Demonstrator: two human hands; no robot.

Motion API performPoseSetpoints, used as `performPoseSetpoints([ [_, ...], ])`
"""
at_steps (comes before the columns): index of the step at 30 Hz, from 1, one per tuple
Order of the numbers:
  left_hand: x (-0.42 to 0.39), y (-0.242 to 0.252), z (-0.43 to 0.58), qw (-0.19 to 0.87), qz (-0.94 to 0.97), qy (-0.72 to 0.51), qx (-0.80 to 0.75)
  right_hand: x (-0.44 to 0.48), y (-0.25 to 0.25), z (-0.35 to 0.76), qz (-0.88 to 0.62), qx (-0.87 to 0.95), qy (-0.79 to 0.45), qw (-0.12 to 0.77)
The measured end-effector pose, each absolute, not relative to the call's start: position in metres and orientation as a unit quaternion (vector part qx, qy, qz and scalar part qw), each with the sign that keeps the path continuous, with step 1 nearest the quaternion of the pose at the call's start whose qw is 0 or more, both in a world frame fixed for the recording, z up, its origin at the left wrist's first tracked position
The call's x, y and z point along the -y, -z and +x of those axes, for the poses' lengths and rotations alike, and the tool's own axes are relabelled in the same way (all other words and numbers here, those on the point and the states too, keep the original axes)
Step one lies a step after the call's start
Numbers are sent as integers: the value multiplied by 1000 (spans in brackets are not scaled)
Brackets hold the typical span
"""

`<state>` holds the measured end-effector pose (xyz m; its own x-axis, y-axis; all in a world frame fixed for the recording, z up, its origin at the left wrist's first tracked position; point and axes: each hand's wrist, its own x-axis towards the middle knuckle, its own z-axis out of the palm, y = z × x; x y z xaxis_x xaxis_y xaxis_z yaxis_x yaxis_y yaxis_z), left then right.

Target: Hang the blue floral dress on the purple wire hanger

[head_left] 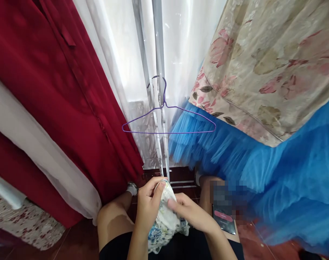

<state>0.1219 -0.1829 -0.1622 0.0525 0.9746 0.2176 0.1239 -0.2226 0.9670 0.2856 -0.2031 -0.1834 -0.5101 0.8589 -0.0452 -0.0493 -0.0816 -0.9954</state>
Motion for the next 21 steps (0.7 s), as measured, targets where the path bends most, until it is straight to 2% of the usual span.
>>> performPoseSetpoints([
  [4,201,194,104,542,549,-473,-424,201,175,286,-318,630,-658,264],
  [8,227,214,88,684,572,-340,-298,192,163,300,-337,584,-651,348],
  [11,238,214,82,623,664,-283,-302,185,152,310,-364,582,-613,391],
  [14,238,211,79,553,690,-313,-347,181,144,312,-362,609,-588,390],
  [21,232,220,95,623,626,-318,-345,185,148,310,-408,568,-536,473],
])
